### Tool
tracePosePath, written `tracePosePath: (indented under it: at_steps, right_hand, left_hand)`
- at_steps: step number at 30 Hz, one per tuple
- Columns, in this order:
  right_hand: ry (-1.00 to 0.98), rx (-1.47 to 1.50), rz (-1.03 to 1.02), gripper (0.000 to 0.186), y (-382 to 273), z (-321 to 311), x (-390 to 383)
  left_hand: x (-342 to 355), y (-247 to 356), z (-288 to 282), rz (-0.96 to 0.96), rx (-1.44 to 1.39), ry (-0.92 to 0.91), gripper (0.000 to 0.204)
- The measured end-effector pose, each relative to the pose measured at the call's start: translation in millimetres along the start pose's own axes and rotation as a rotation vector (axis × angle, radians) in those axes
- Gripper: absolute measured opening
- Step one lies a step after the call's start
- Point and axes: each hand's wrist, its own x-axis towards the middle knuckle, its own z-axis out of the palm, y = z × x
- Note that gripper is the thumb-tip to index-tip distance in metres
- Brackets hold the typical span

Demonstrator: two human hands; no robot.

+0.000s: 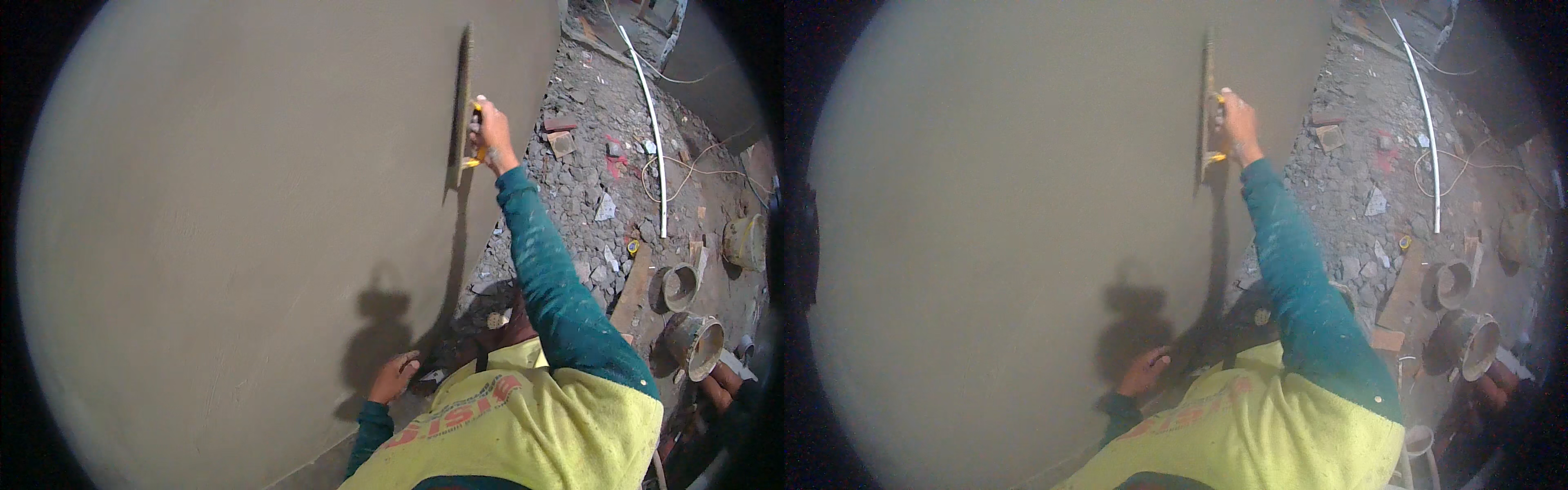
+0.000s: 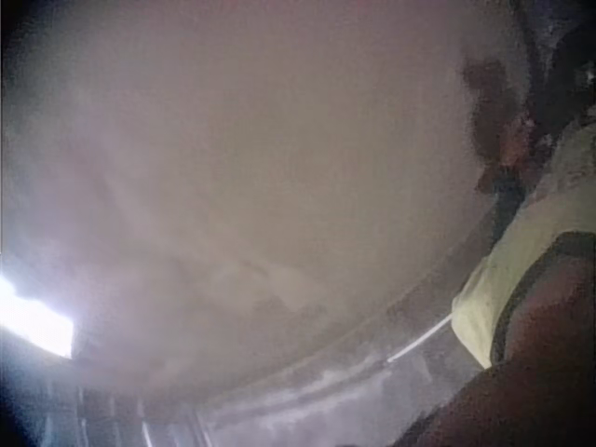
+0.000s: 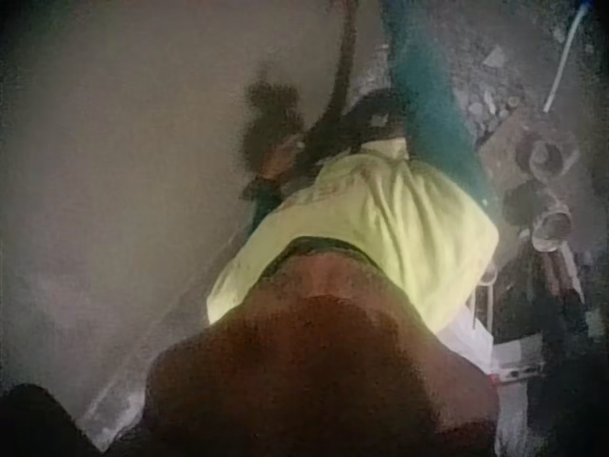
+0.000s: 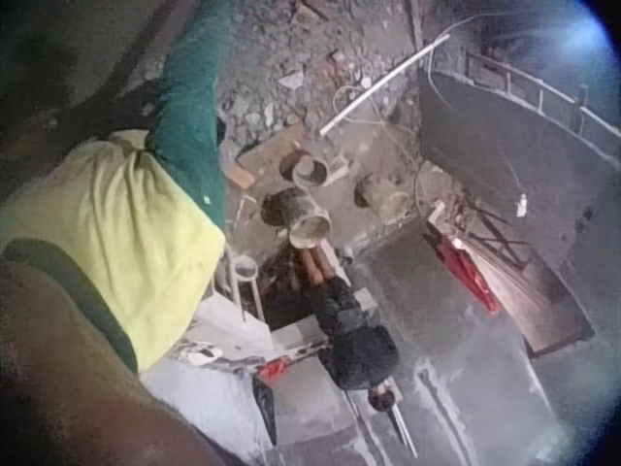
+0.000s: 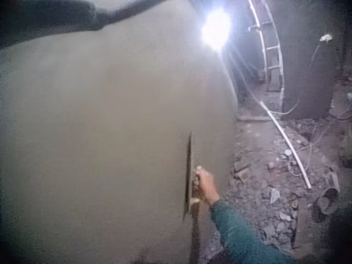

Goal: The person applies wet cement to a wall using a trowel and a hawk, then smooths the surface with a wide trowel. The person repeatedly scoops cement from a bucket and spreads it evenly across the wall.

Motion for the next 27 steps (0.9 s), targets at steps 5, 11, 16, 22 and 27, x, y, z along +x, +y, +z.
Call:
tracePosePath:
  at_steps: [5, 11, 16, 22, 27]
  right_hand:
    - [-0.27, -0.413, -0.737, 0.023, -2, 65, -163]
    - [-0.494, -0.467, -0.684, 0.031, -9, 119, -333]
    - [-0.909, -0.33, -0.528, 0.028, -15, 95, -330]
    - [-0.295, 0.162, 0.202, 0.035, -55, 31, -134]
    - [-0.109, 0.24, 0.213, 0.036, -78, -1, 33]
  left_hand:
    - [-7, -46, 22, 0.111, 0.016, 0.031, 0.048]
    - [-17, -61, 29, 0.254, 0.059, 0.053, 0.047]
    - [-4, -48, 38, 0.243, -0.026, -0.009, 0.046]
    - [33, -38, 30, 0.076, 0.032, -0.108, 0.059]
    - [75, 18, 21, 0.182, 0.064, -0.102, 0.059]
